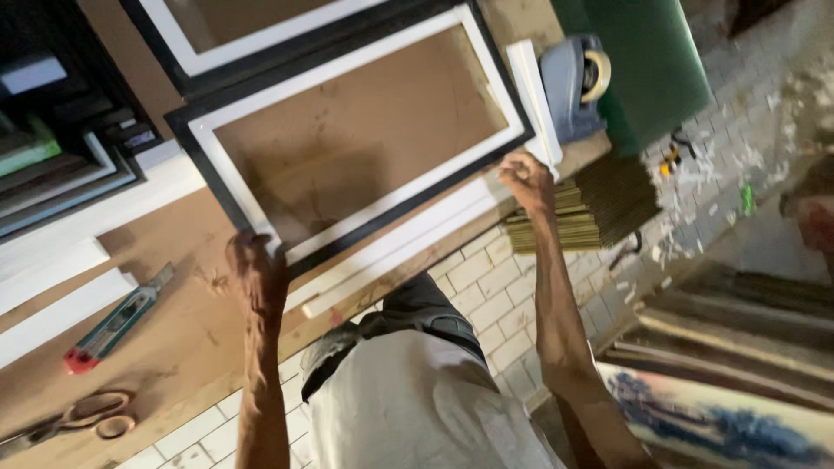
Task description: The person fits white mat board strips into black picture frames lying on a workbench, aligns them inside the frame edges, and presses the frame's corner fasteners by hand to secure the backing. They reposition frames on the bench and work on multiple frames one after another.
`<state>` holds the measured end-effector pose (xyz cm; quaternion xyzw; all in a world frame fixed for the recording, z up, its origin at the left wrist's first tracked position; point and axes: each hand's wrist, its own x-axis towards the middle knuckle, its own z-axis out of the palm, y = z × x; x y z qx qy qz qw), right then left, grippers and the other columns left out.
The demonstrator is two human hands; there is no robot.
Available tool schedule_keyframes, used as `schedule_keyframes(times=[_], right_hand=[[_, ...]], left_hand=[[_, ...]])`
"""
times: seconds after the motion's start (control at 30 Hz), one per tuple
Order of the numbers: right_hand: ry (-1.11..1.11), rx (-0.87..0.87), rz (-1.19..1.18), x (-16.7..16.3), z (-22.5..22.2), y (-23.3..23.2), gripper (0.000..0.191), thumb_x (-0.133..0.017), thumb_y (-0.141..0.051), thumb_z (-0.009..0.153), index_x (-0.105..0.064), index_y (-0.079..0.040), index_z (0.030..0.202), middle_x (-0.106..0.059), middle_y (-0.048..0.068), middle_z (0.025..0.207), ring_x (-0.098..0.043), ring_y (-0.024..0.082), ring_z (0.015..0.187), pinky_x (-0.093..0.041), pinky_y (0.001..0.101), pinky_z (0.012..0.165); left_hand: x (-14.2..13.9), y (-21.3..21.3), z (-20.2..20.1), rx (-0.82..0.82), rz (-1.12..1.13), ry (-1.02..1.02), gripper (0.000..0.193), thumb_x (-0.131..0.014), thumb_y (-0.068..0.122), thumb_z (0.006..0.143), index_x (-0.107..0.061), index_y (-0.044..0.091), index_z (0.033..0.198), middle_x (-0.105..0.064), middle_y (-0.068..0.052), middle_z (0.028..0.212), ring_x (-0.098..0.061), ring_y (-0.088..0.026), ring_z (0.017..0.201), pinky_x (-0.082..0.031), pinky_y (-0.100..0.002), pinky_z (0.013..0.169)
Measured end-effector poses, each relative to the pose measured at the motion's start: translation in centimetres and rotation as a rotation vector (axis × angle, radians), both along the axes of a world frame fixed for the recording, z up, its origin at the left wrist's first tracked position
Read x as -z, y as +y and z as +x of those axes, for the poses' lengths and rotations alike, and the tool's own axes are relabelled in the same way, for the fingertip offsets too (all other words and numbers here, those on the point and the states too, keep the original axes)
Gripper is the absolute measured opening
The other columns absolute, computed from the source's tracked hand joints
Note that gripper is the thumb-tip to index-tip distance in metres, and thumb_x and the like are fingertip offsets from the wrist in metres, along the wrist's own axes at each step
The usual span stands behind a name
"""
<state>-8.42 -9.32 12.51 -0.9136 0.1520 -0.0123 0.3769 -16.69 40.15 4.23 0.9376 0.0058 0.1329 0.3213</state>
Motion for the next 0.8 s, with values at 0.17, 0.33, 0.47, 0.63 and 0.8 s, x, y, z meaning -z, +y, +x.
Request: schedule_keyframes(times=[0.17,0.33,0.47,0.63,0.8], right_hand=[[-0.227,-0.099,-0.378,1.7,11.3,-6.6,0.038,-0.080,-0.020,0.080,-0.072,-0.007,0.115,-0.076,0.017,0.103,-0.074,0.032,0.095,-0.059,0.0418,0.082],[-0.177,-0.097,-0.367,4.4,17.3,-9.8,0.041,-0.077,-0.031,0.081,-0.071,-0.006,0.113,-0.075,0.018,0.097,-0.073,0.038,0.090,-0.057,0.0461,0.081],[-0.198,-0.136,-0.180,6.7,19.8,-11.3,0.039,-0.077,-0.037,0.085,-0.075,-0.007,0.111,-0.077,0.016,0.096,-0.074,0.031,0.089,-0.057,0.0417,0.080],[-0.115,-0.024,0.190,7.4,20.8,-15.1,0.033,-0.079,-0.023,0.088,-0.076,-0.003,0.114,-0.077,0.007,0.096,-0.068,0.014,0.085,-0.054,0.0297,0.077],[-0.044,0.164,0.199,3.5,22.2,-17.8,0.039,-0.083,-0.024,0.084,-0.075,-0.003,0.116,-0.072,0.004,0.091,-0.065,0.013,0.078,-0.052,0.0300,0.068]], left_hand=[[1.2,-4.9,1.6,-0.420,0.046,0.002,0.047,-0.080,0.015,0.088,-0.063,0.000,0.128,-0.062,-0.023,0.120,-0.058,-0.042,0.111,-0.047,-0.055,0.095],[3.0,-7.2,6.1,-0.682,0.226,0.029,0.035,-0.081,0.020,0.100,-0.065,0.005,0.127,-0.062,-0.020,0.106,-0.061,-0.036,0.099,-0.051,-0.050,0.083],[2.3,-7.2,8.7,-0.762,-0.324,-0.071,0.033,-0.078,0.027,0.096,-0.063,0.001,0.109,-0.064,-0.012,0.088,-0.056,-0.022,0.075,-0.050,-0.039,0.068],[-0.8,-7.8,8.0,-0.856,-0.289,0.287,0.037,-0.076,0.028,0.100,-0.064,-0.001,0.082,-0.058,-0.013,0.067,-0.051,-0.021,0.062,-0.042,-0.040,0.063],[-4.7,-9.4,10.4,-0.804,-0.462,-0.023,0.029,-0.074,0.029,0.097,-0.064,0.002,0.089,-0.059,-0.009,0.073,-0.052,-0.018,0.065,-0.045,-0.037,0.061]])
